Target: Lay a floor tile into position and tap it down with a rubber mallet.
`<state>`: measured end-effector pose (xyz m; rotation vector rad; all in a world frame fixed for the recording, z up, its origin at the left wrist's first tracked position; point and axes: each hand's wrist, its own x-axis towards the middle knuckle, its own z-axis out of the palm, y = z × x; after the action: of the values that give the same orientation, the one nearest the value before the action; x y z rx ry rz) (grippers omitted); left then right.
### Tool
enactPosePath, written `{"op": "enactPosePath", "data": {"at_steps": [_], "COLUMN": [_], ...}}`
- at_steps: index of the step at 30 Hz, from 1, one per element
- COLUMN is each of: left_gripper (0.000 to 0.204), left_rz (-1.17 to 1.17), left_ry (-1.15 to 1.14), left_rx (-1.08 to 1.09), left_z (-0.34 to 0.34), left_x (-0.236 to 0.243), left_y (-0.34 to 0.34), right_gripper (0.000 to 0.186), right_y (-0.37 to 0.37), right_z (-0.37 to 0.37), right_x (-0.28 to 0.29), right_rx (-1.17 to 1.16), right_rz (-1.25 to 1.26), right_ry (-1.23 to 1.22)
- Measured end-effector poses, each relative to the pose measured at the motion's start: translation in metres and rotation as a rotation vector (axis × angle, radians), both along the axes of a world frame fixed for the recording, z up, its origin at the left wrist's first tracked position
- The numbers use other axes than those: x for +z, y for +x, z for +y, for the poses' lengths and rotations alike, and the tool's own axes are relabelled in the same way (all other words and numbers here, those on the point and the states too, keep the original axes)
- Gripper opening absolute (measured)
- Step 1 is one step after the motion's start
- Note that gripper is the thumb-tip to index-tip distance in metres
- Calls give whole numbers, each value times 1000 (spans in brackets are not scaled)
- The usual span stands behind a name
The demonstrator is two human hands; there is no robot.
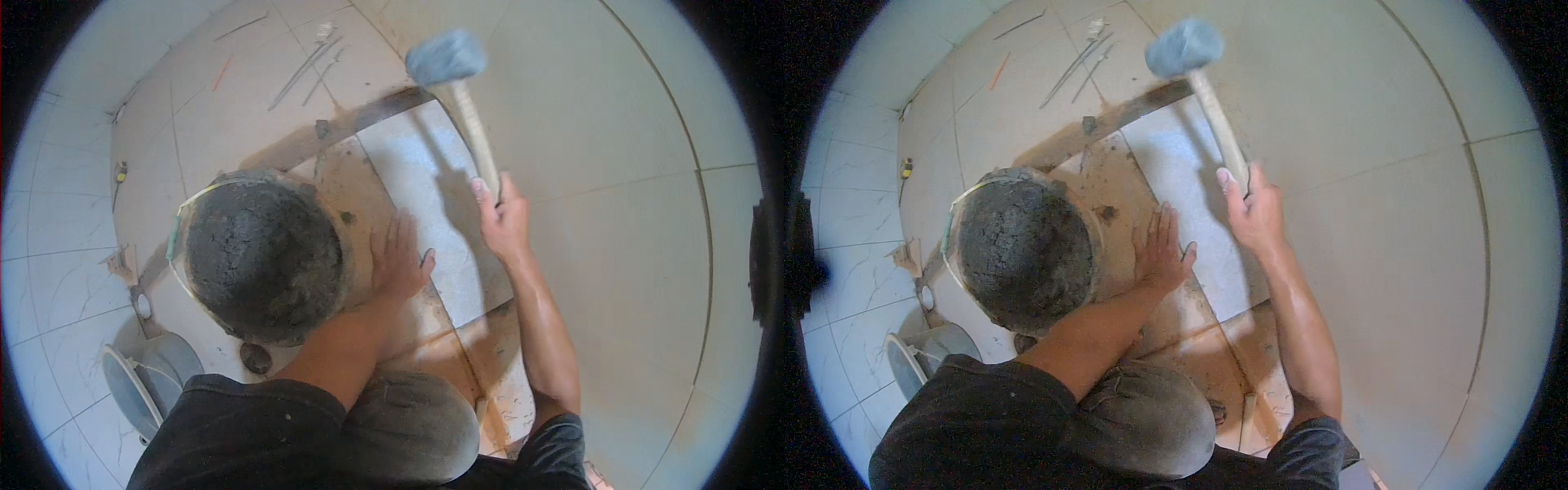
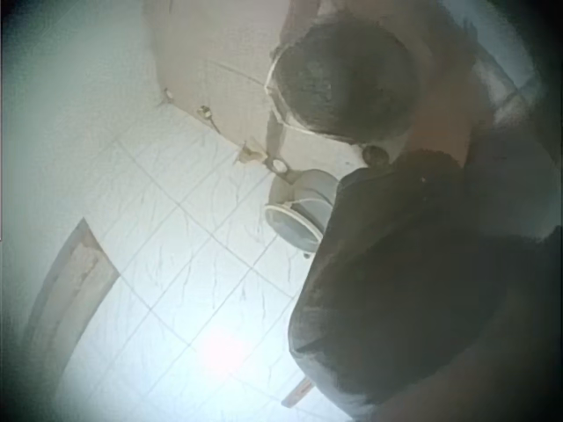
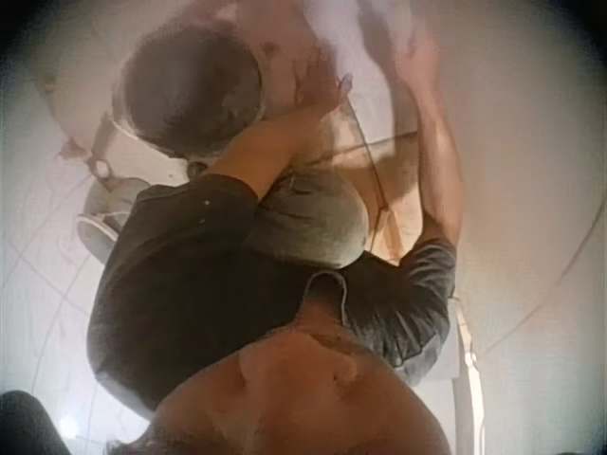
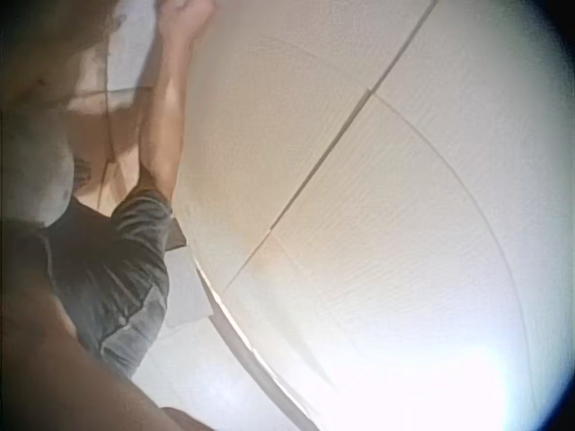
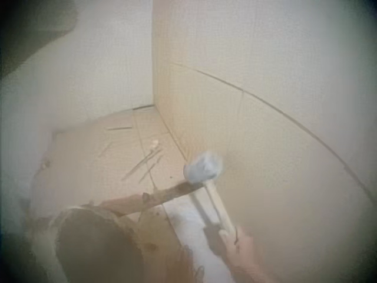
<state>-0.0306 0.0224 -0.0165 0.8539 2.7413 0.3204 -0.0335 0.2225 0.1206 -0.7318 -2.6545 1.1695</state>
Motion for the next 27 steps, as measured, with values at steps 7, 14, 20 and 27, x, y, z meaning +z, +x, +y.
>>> {"op": "enactPosePath", "data": {"at_steps": [7, 14, 20, 27], "left_gripper": [83, 83, 82, 80], "left_rz": [55, 101, 160, 157], "left_ry": [-11, -13, -11, -10], "left_rx": [9, -27, -19, -41], "left_z": [3, 12, 6, 6], "left_x": [-5, -15, -11, -15], "left_y": [-11, -5, -8, -3], "right_gripper": [21, 23, 18, 20], "right_y": [71, 146, 134, 158], "right_z": [27, -6, -36, -36], "right_x": [74, -55, -20, -75], "right_rx": [74, -115, -214, -100], "right_rz": [542, -243, 135, -34], "right_ry": [-180, -1, -40, 138]}}
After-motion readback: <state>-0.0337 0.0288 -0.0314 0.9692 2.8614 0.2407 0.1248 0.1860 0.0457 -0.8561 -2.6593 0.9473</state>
